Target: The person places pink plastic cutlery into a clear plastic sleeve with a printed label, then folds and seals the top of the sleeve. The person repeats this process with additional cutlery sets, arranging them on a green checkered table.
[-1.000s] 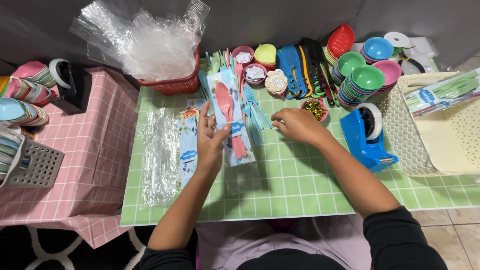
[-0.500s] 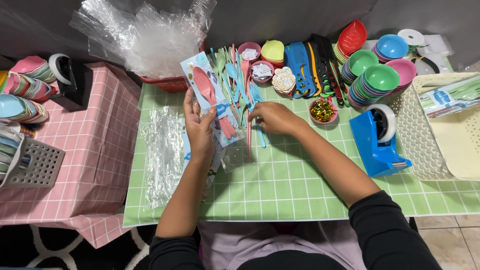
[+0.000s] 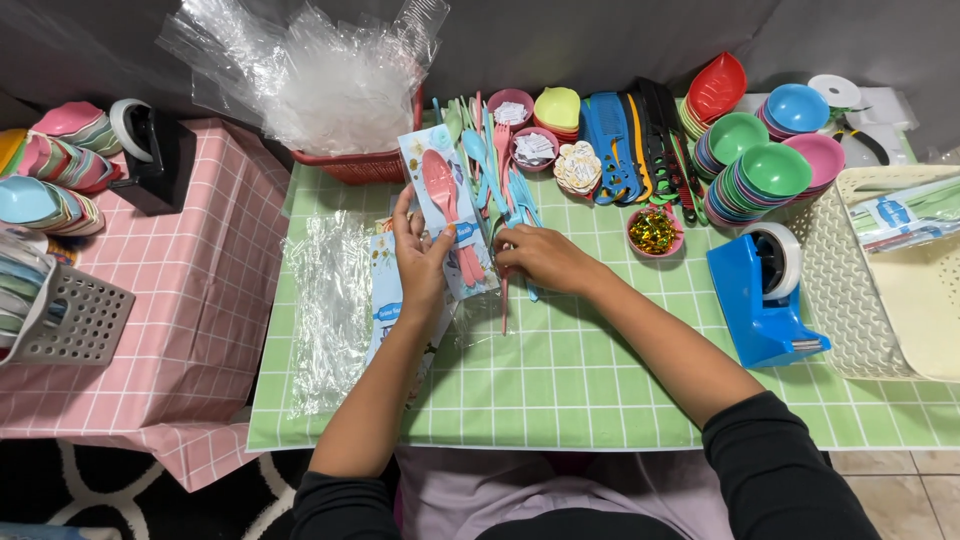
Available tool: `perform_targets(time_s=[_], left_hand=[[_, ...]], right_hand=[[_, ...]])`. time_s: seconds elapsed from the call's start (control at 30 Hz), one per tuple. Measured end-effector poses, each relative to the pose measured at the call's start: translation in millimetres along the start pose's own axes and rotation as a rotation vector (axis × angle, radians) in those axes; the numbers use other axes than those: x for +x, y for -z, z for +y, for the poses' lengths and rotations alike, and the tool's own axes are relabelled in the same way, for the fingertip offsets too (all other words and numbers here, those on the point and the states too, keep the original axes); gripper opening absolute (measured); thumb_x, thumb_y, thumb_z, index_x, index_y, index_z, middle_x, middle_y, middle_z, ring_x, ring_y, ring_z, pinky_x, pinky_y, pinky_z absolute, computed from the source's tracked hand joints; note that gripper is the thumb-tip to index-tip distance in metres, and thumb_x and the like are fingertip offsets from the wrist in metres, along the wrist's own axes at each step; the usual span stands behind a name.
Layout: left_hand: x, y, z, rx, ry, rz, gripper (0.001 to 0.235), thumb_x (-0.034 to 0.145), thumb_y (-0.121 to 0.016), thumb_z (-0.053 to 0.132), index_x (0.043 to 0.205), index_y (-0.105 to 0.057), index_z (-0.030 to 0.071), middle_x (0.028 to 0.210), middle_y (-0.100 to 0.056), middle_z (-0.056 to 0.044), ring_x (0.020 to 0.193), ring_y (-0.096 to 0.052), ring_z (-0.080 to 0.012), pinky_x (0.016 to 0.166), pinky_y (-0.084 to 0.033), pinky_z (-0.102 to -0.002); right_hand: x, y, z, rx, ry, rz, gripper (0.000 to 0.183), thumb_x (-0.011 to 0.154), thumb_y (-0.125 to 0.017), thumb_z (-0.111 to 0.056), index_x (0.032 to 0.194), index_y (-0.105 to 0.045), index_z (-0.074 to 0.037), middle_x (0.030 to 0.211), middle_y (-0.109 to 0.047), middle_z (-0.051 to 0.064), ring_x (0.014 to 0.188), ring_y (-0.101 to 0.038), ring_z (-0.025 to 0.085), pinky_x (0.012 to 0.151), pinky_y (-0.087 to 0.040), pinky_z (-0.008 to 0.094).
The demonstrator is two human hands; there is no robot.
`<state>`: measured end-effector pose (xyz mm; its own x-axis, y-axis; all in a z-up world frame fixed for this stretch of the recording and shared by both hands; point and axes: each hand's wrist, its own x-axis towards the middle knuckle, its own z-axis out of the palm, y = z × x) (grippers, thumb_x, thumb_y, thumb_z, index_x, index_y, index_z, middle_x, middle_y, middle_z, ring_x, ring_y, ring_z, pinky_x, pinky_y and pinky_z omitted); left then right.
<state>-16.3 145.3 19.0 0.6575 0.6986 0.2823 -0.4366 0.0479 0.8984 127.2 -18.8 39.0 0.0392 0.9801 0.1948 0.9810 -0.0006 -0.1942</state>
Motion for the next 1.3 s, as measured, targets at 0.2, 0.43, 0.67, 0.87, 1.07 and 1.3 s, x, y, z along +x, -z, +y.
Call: perform_targets(time_s=[0.2, 0.43, 0.67, 0.87, 1.07, 1.3], left_hand=[[-2, -7, 20, -0.093, 0.043, -0.010, 0.077, 0.093, -0.063, 0.003, 0.158, -0.023, 0.013, 0.136, -0.056, -0.022, 0.115, -0.067, -0.0313, 0.089, -0.060, -0.037], [-5, -8, 23, -0.141, 0.044, -0.014, 0.077, 0.093, -0.065, 0.006, 0.158, -0.023, 0.012, 0.134, -0.058, -0.022, 0.112, -0.069, -0.0293, 0.086, -0.062, -0.037], [-15, 3, -44, 0.031, 0.064, -0.102, 0.080, 0.093, -0.064, 0.000, 0.160, -0.021, 0.011, 0.118, -0.068, -0.020, 0.094, -0.067, -0.0173, 0.073, -0.057, -0.026], [-43, -38, -6, 0.139, 0.144, -0.196, 0.080, 0.092, -0.067, 0.002, 0.159, -0.025, 0.012, 0.092, -0.045, -0.008, 0.072, -0.043, -0.0106, 0.068, -0.047, -0.020], [-61, -61, 22, 0.199, 0.242, -0.316, 0.078, 0.094, -0.067, 0.008, 0.160, -0.026, 0.018, 0.069, -0.019, 0.005, 0.060, -0.024, -0.0087, 0.058, -0.030, -0.021], [-68, -66, 20, 0.103, 0.321, -0.428, 0.080, 0.092, -0.067, 0.002, 0.159, -0.027, 0.019, 0.077, -0.056, 0.001, 0.080, -0.059, -0.0114, 0.076, -0.053, -0.024]], right_hand=[[-4, 11, 12, 0.467, -0.137, 0.039, 0.013, 0.092, -0.064, -0.007, 0.097, -0.067, -0.018, 0.092, -0.072, 0.008, 0.096, -0.070, 0.031, 0.088, -0.055, 0.043], [-8, 38, 19, 1.038, -0.153, 0.155, 0.019, 0.095, -0.058, 0.003, 0.096, -0.072, -0.009, 0.097, -0.076, 0.009, 0.094, -0.067, 0.014, 0.090, -0.055, 0.035], [-18, 57, 43, 0.990, -0.325, 0.421, 0.029, 0.089, -0.060, 0.014, 0.109, -0.073, -0.003, 0.099, -0.074, 0.014, 0.086, -0.072, 0.017, 0.080, -0.058, 0.028], [-33, 104, 40, 0.874, -0.311, 0.783, 0.066, 0.088, -0.063, 0.020, 0.146, -0.045, -0.008, 0.153, -0.043, 0.016, 0.087, -0.070, 0.020, 0.079, -0.061, 0.027], [-51, 123, 40, 0.787, -0.275, 0.976, 0.091, 0.100, -0.069, 0.021, 0.162, -0.017, -0.021, 0.173, -0.016, 0.019, 0.091, -0.076, 0.030, 0.091, -0.063, 0.030], [-44, 123, 40, 0.792, -0.219, 1.210, 0.071, 0.104, -0.072, 0.016, 0.150, -0.031, -0.019, 0.124, -0.062, 0.027, 0.090, -0.073, 0.035, 0.092, -0.066, 0.043]])
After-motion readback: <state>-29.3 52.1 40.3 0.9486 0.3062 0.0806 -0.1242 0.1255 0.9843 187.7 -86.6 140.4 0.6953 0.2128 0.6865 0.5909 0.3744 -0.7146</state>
